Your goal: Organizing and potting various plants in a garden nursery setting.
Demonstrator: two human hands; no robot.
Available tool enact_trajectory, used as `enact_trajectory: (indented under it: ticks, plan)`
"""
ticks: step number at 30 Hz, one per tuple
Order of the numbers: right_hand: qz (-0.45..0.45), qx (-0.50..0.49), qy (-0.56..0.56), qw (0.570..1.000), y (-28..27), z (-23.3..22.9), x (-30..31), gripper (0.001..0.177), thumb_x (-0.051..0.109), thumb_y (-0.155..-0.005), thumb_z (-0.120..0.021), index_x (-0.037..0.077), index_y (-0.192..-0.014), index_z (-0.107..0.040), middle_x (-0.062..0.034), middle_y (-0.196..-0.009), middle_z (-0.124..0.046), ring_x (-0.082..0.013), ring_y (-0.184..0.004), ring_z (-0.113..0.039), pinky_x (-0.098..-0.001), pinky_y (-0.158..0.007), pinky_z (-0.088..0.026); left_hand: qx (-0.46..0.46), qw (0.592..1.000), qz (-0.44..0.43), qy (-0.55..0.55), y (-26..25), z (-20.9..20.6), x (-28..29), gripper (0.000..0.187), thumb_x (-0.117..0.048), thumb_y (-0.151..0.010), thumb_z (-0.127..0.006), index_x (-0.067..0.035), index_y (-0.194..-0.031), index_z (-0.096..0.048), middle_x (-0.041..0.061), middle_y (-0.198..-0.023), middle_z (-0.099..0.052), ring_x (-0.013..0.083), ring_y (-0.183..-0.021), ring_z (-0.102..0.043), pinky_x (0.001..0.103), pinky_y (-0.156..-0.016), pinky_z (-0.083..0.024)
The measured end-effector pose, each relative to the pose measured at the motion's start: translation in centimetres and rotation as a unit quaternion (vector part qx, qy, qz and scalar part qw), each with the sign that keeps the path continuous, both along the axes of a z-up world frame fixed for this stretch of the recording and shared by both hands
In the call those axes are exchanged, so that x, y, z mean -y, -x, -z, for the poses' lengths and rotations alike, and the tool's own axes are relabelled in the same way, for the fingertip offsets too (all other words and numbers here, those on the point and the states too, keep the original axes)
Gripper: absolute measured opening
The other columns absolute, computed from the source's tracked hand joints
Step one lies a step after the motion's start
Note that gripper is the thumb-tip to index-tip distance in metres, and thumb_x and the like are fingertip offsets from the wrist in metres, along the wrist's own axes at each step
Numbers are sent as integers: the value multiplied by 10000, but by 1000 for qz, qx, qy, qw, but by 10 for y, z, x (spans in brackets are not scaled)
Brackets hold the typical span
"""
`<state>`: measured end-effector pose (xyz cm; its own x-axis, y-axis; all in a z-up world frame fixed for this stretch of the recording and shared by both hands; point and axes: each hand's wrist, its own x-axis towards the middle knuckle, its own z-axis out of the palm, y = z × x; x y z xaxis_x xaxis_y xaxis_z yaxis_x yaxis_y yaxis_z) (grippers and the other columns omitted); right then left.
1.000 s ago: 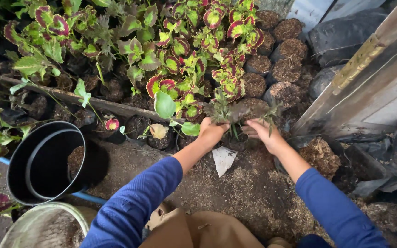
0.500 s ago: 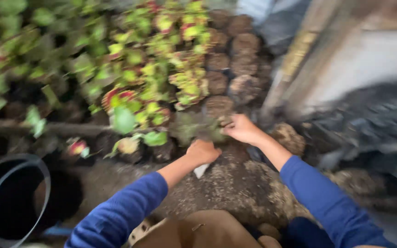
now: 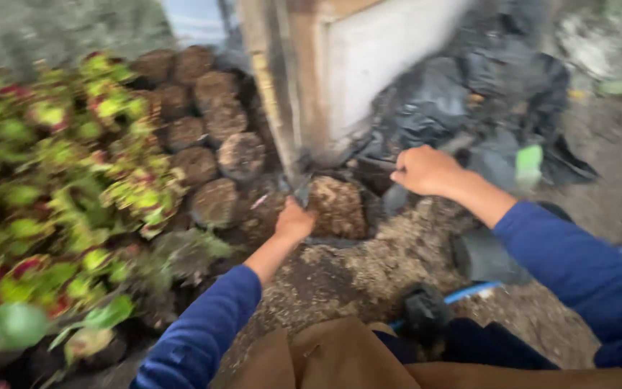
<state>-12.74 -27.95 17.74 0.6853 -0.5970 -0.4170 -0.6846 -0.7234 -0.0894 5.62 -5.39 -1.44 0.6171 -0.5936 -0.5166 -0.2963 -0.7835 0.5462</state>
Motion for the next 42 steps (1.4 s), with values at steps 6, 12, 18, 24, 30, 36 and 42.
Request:
enact_trajectory:
  ticks: [6,12,18,24,30,36,42]
  plan:
    - [49,37,4,998,56,-16,46,340,384,-901,-675,133,-1109,-771,-165,-1079,-759,-378,-1036,-713,-485,-911,-559,-253,933,-178,183,5,-7,-3,556,-72,-927,-424,41,-1470,-474,213,-1298,-625,426,-1020,-741,424,-642,-647]
    - [-19,-129,-61,990,77,75,71,283,184,-855,-636,88,-1035,-831,-195,-1051,-785,-346,-976,-778,-447,-873,-592,-396,868,-237,182,1,-32,-36,492,4,-965,-351,48,-1455,-347,383,-1228,-630,456,-816,-757,392,-637,-642]
    - [-26,-96,-57,993,46,71,-3,470,145,-870,-655,55,-1321,-558,-230,-1120,-711,-389,-1047,-712,-485,-863,-572,-52,998,43,12,7,-64,-39,555,-187,-887,-599,-15,-1413,-544,322,-1125,-737,390,-990,-740,454,-817,-573]
    - [-92,-95,57,990,66,149,-15,447,53,-889,-615,203,-1309,-607,-202,-1170,-681,-368,-967,-745,-484,-801,-610,38,994,98,-24,13,-65,-14,758,-290,-865,-697,-27,-1507,-392,292,-1254,-647,425,-1186,-635,465,-1022,-503]
    - [7,9,62,998,78,132,37,181,147,-851,-713,29,-979,-764,-214,-981,-743,-370,-947,-743,-462,-839,-602,-266,954,-99,102,25,-73,-5,540,-4,-943,-450,-25,-1481,-475,215,-1341,-634,366,-1010,-743,427,-697,-663]
    - [105,70,42,991,89,119,64,181,145,-844,-721,57,-999,-755,-230,-964,-736,-396,-931,-724,-477,-856,-579,-433,862,-117,236,31,-63,3,588,95,-893,-343,-14,-1445,-513,197,-1394,-596,341,-1028,-712,440,-764,-661]
    - [41,50,19,998,92,129,52,185,170,-859,-711,51,-994,-750,-252,-980,-735,-409,-966,-719,-488,-876,-576,-405,882,-95,223,22,4,-4,610,52,-897,-383,-74,-1475,-534,191,-1321,-628,326,-977,-731,416,-815,-644]
